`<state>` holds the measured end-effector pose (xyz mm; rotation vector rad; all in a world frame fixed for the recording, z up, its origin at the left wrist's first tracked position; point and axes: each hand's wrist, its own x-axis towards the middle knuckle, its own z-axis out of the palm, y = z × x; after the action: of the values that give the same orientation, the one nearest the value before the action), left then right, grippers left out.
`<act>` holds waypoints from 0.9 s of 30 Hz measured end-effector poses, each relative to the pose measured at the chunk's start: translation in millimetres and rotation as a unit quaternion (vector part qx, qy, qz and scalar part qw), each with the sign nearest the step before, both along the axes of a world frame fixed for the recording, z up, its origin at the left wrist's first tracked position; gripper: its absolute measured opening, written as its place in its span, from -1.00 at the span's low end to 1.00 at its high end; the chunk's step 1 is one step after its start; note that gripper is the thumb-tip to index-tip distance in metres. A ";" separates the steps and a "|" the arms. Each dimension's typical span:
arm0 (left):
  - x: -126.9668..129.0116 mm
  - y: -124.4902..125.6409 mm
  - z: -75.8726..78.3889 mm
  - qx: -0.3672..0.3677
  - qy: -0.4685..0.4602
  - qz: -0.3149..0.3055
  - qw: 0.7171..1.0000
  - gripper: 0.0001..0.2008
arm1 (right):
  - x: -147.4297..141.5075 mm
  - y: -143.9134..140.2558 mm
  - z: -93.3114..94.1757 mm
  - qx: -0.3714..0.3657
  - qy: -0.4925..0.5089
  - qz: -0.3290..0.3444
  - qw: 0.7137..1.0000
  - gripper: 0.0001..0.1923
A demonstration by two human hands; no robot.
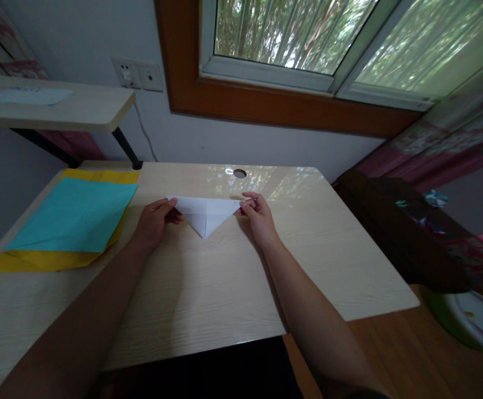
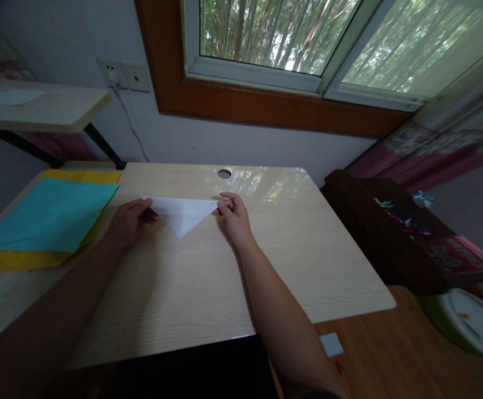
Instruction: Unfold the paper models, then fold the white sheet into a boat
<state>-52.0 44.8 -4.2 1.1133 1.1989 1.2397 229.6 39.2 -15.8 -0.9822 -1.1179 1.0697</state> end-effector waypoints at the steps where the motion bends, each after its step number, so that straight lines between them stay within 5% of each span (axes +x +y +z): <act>1: -0.1 0.1 -0.4 0.000 -0.001 0.000 1.000 -0.71 | -0.2 0.0 -0.1 0.000 -0.002 -0.002 1.000 -0.67; 27: -0.7 3.8 -6.4 0.002 -0.004 -0.001 1.000 -0.65 | -0.9 -1.6 2.3 -0.008 -0.026 -0.015 1.000 -0.67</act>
<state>-52.7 48.6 -10.7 1.1114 1.1905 1.2451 228.7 37.5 -13.5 -1.0417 -1.1356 1.0344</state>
